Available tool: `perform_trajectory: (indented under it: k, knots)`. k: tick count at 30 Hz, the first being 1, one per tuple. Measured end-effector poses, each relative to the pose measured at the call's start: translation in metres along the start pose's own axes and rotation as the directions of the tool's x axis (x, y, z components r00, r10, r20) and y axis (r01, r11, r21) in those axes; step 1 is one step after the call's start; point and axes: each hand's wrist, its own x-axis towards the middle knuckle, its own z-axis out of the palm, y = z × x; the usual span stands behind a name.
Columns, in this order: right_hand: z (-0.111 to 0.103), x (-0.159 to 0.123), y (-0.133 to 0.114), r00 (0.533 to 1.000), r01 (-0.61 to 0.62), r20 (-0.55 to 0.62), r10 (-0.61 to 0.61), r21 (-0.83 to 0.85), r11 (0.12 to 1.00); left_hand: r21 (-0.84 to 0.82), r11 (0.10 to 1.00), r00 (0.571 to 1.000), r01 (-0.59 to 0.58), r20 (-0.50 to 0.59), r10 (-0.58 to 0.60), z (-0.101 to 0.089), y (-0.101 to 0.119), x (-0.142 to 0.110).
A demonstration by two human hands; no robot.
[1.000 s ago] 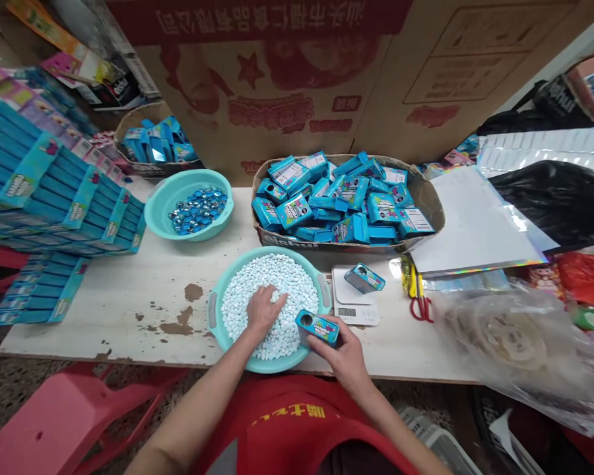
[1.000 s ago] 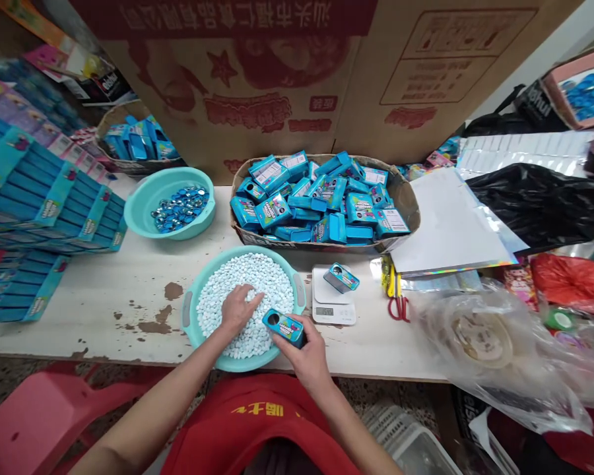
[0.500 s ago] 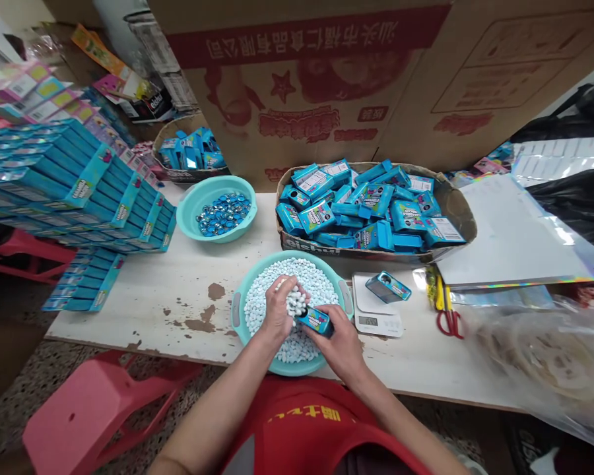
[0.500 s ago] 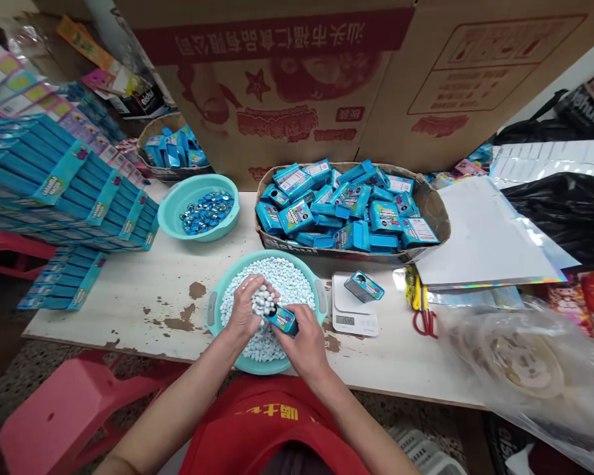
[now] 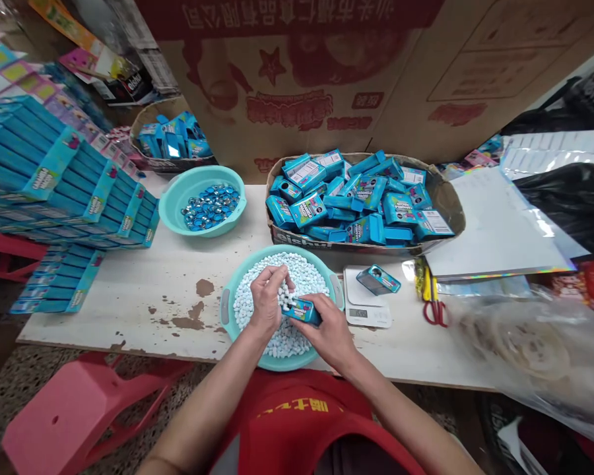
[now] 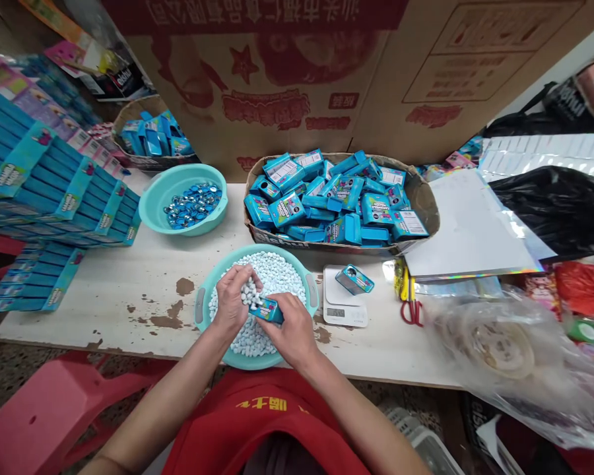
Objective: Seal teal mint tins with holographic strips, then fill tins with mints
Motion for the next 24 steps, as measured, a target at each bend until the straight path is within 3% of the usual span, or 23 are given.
perform_trajectory:
  k: [3, 8, 15, 24]
  knots:
    - [-0.002, 0.003, 0.003, 0.998, -0.043, 0.046, 0.043, 0.004, 0.999, 0.027, 1.000, 1.000, -0.016, 0.024, 0.015, 0.004, -0.004, 0.003]
    - [-0.004, 0.003, 0.011, 0.994, -0.106, 0.004, 0.106, 0.013, 0.994, 0.035, 0.999, 1.000, -0.001, 0.010, 0.000, 0.008, -0.009, 0.003]
    - [-0.008, 0.003, 0.008, 0.996, -0.083, -0.011, 0.083, 0.031, 0.996, 0.038, 0.999, 0.999, -0.035, 0.027, 0.034, 0.008, -0.007, -0.005]
    - [-0.005, -0.001, -0.002, 0.996, -0.083, -0.030, 0.086, 0.094, 0.992, -0.037, 0.999, 0.999, 0.018, 0.027, -0.017, 0.010, -0.009, -0.006]
